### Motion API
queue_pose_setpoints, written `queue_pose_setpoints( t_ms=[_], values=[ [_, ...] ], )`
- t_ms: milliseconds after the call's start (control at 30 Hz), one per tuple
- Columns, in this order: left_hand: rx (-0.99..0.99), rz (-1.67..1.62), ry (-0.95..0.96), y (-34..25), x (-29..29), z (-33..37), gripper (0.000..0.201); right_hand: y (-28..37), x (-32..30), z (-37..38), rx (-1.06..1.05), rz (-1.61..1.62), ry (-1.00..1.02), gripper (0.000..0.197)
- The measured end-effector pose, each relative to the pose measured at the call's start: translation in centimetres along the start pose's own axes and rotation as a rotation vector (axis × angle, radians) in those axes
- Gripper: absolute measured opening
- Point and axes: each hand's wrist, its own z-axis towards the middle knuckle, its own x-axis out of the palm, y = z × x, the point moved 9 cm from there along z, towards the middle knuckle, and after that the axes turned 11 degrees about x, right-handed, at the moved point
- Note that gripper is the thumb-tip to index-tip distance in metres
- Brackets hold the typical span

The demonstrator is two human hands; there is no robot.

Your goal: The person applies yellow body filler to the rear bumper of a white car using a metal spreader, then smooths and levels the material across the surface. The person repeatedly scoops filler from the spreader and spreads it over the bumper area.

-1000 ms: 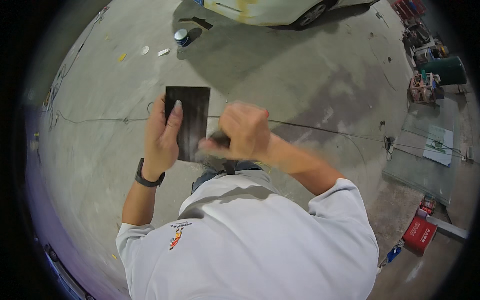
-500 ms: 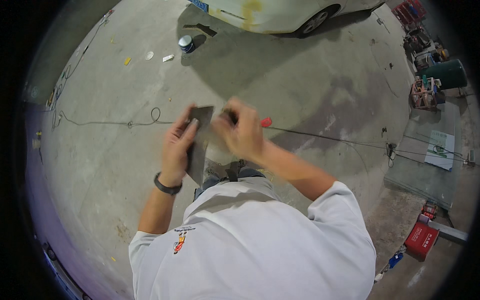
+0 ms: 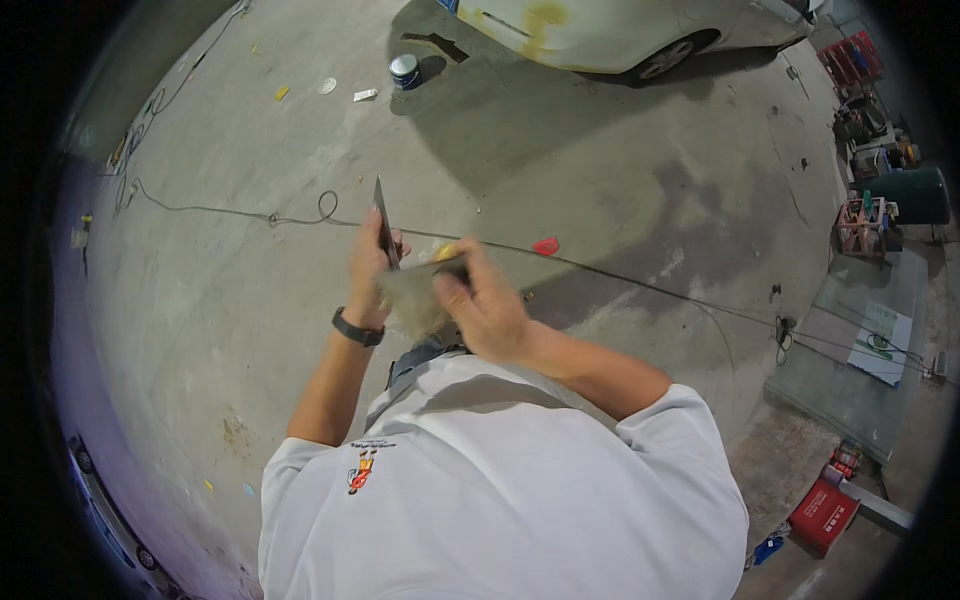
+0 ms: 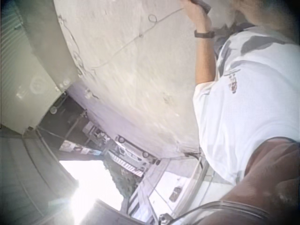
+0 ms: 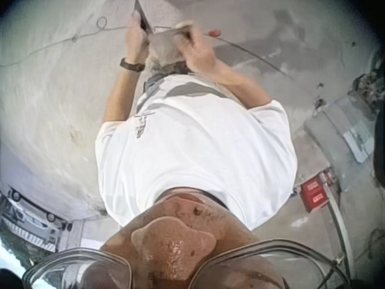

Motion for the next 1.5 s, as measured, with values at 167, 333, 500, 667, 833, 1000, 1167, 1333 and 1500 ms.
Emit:
queue_pose_setpoints(
  t_ms=[167,333,500,667,833,1000,1167,1333,1500],
  values=[
    [0.033,-0.196,0.276,-0.9,1.3,-1.7,0.034,4.4,1.5,-3.1,-0.705,-0.576,0.142,0.034],
    [0.039,-0.203,0.278,-3.4,1.6,-4.0,0.032,0.3,-1.6,-0.6,-0.518,-0.782,0.029,0.030],
    [0.272,0.080,0.188,-5.9,-0.7,-2.8,0.040,-1.1,-4.4,-1.2,-0.239,-0.893,0.010,0.031],
    [0.306,0.384,0.267,-4.2,-0.2,-3.4,0.042,1.8,-1.6,0.7,-0.493,-1.286,0.142,0.027],
    [0.206,0.162,0.196,-4.1,-1.1,-3.2,0.033,-3.0,-12.6,3.4,0.420,-0.695,-0.310,0.022],
    [0.019,0.036,0.171,-1.0,2.4,-5.2,0.030,-9.0,-10.1,2.2,0.380,0.296,-0.507,0.032],
    [0.198,0.037,0.221,-2.8,3.0,-5.2,0.030,-5.8,-4.4,2.7,0.264,-0.243,-0.198,0.033],
    [0.423,0.496,0.344,-5.5,2.1,-5.0,0.033,-0.4,-7.5,1.6,0.050,-0.924,-0.277,0.035],
    [0.403,0.048,0.081,-6.7,0.4,-3.0,0.032,1.0,-2.4,-0.6,-0.426,-1.036,-0.003,0.035]
  ],
)
